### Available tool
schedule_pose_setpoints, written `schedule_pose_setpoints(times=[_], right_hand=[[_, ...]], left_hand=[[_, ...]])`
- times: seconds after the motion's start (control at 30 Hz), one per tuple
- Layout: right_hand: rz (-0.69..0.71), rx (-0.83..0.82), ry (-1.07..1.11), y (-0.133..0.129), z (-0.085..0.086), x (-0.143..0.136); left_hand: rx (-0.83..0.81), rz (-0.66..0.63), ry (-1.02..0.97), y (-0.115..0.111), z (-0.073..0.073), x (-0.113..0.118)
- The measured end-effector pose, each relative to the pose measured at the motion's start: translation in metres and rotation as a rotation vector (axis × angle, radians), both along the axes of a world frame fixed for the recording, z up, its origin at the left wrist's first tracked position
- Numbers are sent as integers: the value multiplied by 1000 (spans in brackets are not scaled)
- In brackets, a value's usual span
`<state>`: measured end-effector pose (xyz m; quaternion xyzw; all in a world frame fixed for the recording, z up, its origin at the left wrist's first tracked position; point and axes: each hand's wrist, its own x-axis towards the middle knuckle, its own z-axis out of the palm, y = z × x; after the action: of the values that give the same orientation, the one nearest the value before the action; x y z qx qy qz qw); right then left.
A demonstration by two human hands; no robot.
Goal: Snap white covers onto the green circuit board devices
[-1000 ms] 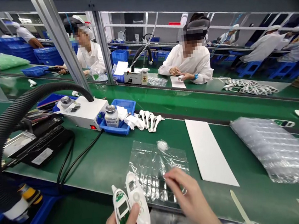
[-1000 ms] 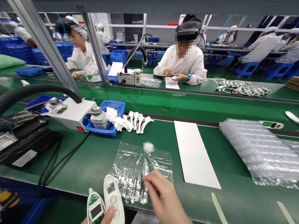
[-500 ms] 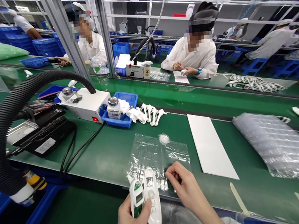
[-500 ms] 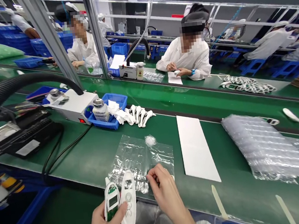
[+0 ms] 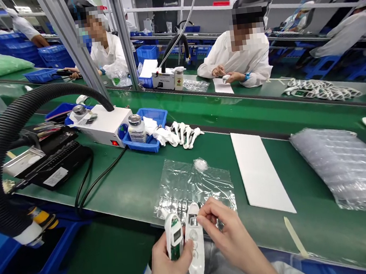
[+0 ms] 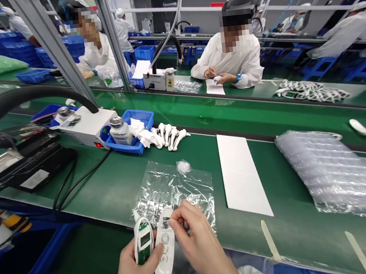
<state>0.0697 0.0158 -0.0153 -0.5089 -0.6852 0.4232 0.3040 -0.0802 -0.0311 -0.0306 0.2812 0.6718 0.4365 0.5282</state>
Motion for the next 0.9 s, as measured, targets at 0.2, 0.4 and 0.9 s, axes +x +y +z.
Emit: schedule_pose_setpoints(times=[0.2, 0.4, 0.9], right_hand=[[-34, 39, -34, 2, -9, -2], [-49, 52, -50, 0, -11, -1], [-173, -223, 199, -18, -19, -31]], left_hand=[[-15, -15, 6, 1, -1, 3], [-16, 15, -5, 4, 3, 5], [107, 31, 35, -7, 4, -10]])
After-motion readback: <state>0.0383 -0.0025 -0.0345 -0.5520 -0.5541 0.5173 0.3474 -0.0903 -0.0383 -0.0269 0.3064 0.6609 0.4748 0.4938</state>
